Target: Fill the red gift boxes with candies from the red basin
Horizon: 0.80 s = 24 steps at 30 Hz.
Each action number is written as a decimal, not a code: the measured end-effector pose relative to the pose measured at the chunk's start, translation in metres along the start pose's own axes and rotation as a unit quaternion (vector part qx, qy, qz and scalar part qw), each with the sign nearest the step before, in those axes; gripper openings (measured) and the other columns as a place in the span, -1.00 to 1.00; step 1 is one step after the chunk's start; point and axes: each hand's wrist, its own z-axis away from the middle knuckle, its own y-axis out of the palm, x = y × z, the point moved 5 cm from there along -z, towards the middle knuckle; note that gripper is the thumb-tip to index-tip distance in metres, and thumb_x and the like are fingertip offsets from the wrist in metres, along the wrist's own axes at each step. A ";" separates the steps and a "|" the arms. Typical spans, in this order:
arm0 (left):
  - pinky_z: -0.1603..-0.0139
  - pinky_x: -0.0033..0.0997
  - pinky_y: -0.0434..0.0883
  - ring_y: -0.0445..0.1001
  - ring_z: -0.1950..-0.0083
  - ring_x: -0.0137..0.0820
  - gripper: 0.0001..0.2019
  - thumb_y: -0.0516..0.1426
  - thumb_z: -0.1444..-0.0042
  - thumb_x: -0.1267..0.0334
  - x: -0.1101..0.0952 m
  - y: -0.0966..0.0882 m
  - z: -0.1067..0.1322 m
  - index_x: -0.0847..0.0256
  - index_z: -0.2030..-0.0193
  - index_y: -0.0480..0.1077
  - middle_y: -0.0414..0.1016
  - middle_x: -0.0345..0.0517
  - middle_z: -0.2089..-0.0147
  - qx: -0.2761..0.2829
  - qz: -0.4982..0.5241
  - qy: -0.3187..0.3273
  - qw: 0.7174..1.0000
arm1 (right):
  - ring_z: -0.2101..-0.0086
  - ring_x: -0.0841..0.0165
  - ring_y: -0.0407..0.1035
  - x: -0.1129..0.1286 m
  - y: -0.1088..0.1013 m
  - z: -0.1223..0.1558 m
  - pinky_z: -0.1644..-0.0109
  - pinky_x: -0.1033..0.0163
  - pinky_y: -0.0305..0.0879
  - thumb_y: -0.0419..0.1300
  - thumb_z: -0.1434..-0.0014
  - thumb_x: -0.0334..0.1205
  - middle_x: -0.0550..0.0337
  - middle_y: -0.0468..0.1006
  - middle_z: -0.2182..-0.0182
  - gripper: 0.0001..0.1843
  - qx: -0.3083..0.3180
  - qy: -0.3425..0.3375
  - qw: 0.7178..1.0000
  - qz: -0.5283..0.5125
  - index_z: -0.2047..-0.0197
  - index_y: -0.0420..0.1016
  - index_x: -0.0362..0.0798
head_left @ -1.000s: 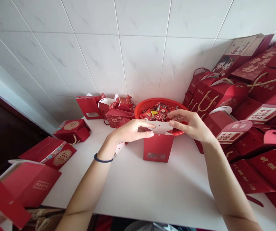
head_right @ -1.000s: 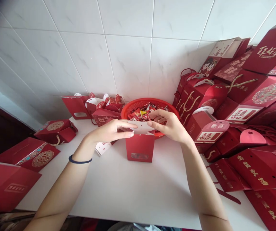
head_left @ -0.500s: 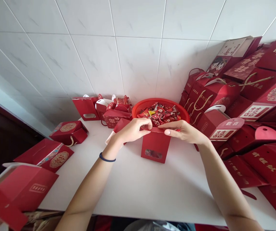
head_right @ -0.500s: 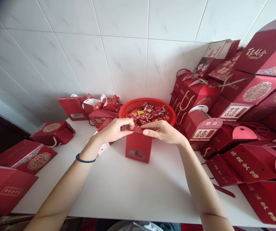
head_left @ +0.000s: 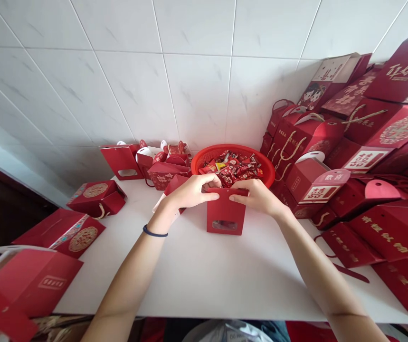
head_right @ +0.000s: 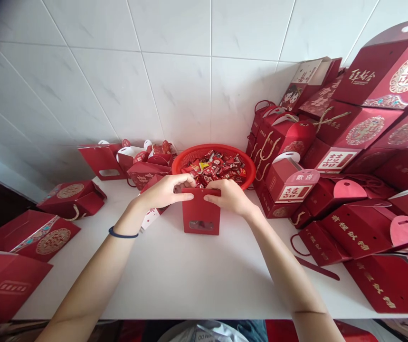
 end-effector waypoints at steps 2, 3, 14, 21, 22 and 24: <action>0.09 -0.38 0.40 0.47 0.15 -0.37 -0.80 0.20 -0.16 0.18 0.000 0.001 0.000 0.17 0.10 0.46 0.57 -0.17 0.07 0.014 -0.002 0.003 1.000 | 0.33 0.33 0.40 0.000 0.002 0.002 0.28 0.31 0.25 0.21 -0.24 -0.10 0.21 0.58 0.35 -0.78 -0.009 0.002 1.000 0.000 0.23 0.60 -0.05; 0.09 -0.39 0.39 0.48 0.14 -0.36 -0.80 0.19 -0.16 0.18 -0.001 0.002 0.000 0.18 0.11 0.47 0.57 -0.17 0.08 0.018 -0.005 0.006 1.000 | 0.33 0.33 0.39 0.000 0.002 0.004 0.27 0.31 0.25 0.20 -0.26 -0.07 0.21 0.57 0.36 -0.76 -0.011 0.000 1.000 -0.007 0.24 0.59 -0.05; 0.15 -0.40 0.37 0.45 0.22 -0.38 -0.87 0.21 -0.12 0.20 -0.002 0.002 -0.002 0.20 0.25 0.47 0.54 -0.20 0.24 0.029 0.020 0.039 0.999 | 0.44 0.43 0.19 -0.018 0.016 0.038 0.37 0.33 0.15 0.13 -0.30 0.16 0.22 0.45 0.44 -0.53 -0.081 -0.003 0.989 -0.123 0.25 0.54 -0.12; 0.11 -0.36 0.40 0.50 0.17 -0.33 -0.86 0.23 -0.11 0.17 -0.002 0.002 -0.001 0.19 0.27 0.48 0.57 -0.18 0.22 0.035 0.027 0.041 0.998 | 0.43 0.40 0.09 -0.021 0.026 0.049 0.37 0.29 0.07 0.12 -0.24 0.31 0.23 0.24 0.53 -0.38 -0.170 0.026 0.977 -0.126 0.55 0.24 -0.05; 0.10 -0.35 0.41 0.51 0.17 -0.33 -0.85 0.24 -0.10 0.17 -0.002 0.002 -0.001 0.19 0.26 0.50 0.58 -0.17 0.21 0.039 0.027 0.041 0.998 | 0.45 0.41 0.04 -0.020 0.026 0.051 0.39 0.29 0.03 0.12 -0.24 0.32 0.25 0.18 0.55 -0.37 -0.170 0.026 0.976 -0.132 0.57 0.17 -0.04; 0.09 -0.35 0.42 0.52 0.16 -0.31 -0.81 0.26 -0.09 0.14 -0.003 0.002 0.000 0.19 0.23 0.52 0.59 -0.16 0.20 0.054 0.034 0.040 0.997 | 0.47 0.44 -0.05 -0.015 0.025 0.057 0.42 0.29 -0.06 0.12 -0.25 0.31 0.29 0.08 0.56 -0.36 -0.156 0.030 0.976 -0.150 0.57 0.10 -0.04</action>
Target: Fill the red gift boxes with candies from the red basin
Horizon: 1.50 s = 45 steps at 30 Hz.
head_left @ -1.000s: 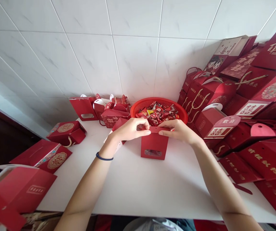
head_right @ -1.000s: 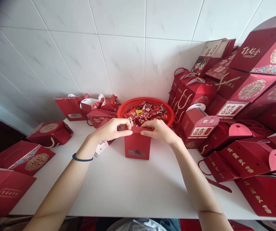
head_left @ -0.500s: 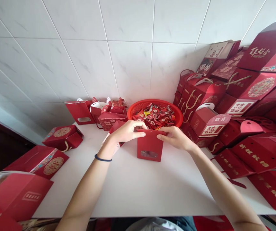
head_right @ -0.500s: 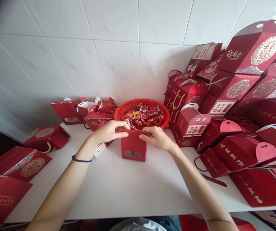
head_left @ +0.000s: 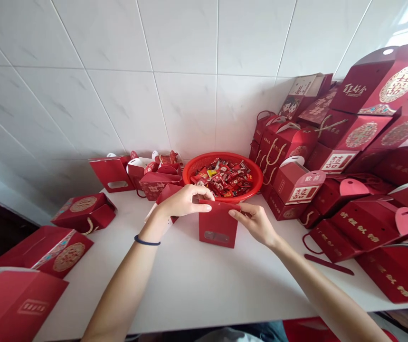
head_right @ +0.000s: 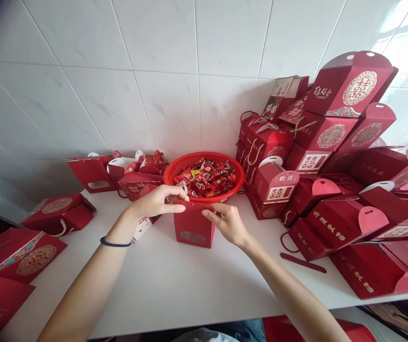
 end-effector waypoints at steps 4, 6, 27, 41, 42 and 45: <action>0.10 -0.36 0.45 0.54 0.15 -0.30 -0.72 0.25 -0.14 0.02 -0.003 0.002 -0.002 0.21 0.20 0.54 0.61 -0.11 0.20 0.001 0.051 0.003 0.999 | 0.48 0.48 -0.09 0.010 -0.007 0.017 0.43 0.31 -0.09 0.13 -0.28 0.25 0.32 0.01 0.55 -0.37 0.010 0.007 1.000 -0.023 0.56 0.03 -0.03; 0.08 -0.36 0.46 0.54 0.14 -0.30 -0.69 0.22 -0.17 -0.02 -0.003 0.000 -0.005 0.22 0.23 0.54 0.61 -0.09 0.19 -0.048 0.064 0.000 0.997 | 0.49 0.48 -0.07 0.013 -0.014 0.028 0.45 0.32 -0.07 0.14 -0.30 0.22 0.32 0.02 0.56 -0.38 -0.005 0.009 1.000 -0.021 0.56 0.05 -0.03; 0.09 -0.34 0.48 0.56 0.19 -0.26 -0.68 0.27 -0.05 -0.07 0.021 0.005 -0.018 0.16 0.29 0.59 0.65 -0.09 0.23 -0.121 0.067 -0.070 0.988 | 0.68 0.40 0.30 -0.025 -0.130 0.106 0.62 0.33 0.25 0.28 -0.16 0.22 0.28 0.38 0.69 -0.52 -0.347 0.103 0.929 0.076 0.30 0.54 -0.10; 0.11 -0.37 0.44 0.52 0.16 -0.24 -0.67 0.31 0.03 -0.12 0.019 0.001 -0.020 0.10 0.33 0.60 0.64 -0.18 0.26 -0.137 0.047 -0.095 0.985 | 0.50 0.38 0.38 -0.034 -0.128 0.109 0.44 0.29 0.37 0.29 -0.16 0.11 0.16 0.59 0.35 -0.41 -0.296 0.133 0.937 0.129 -0.15 0.44 -0.07; 0.12 -0.38 0.44 0.52 0.16 -0.24 -0.67 0.31 0.04 -0.12 0.019 0.001 -0.020 0.10 0.34 0.60 0.64 -0.18 0.27 -0.139 0.044 -0.103 0.984 | 0.50 0.37 0.38 -0.034 -0.127 0.109 0.44 0.30 0.37 0.28 -0.16 0.10 0.17 0.58 0.36 -0.44 -0.286 0.136 0.940 0.123 -0.12 0.44 -0.06; 0.21 -0.41 0.44 0.51 0.18 -0.24 -0.66 0.30 0.04 -0.12 0.019 0.001 -0.019 0.10 0.31 0.59 0.65 -0.20 0.25 -0.139 0.044 -0.120 0.982 | 0.51 0.40 0.35 -0.033 -0.127 0.109 0.44 0.32 0.34 0.24 -0.20 0.09 0.20 0.52 0.44 -0.59 -0.284 0.131 0.943 0.112 0.07 0.49 -0.07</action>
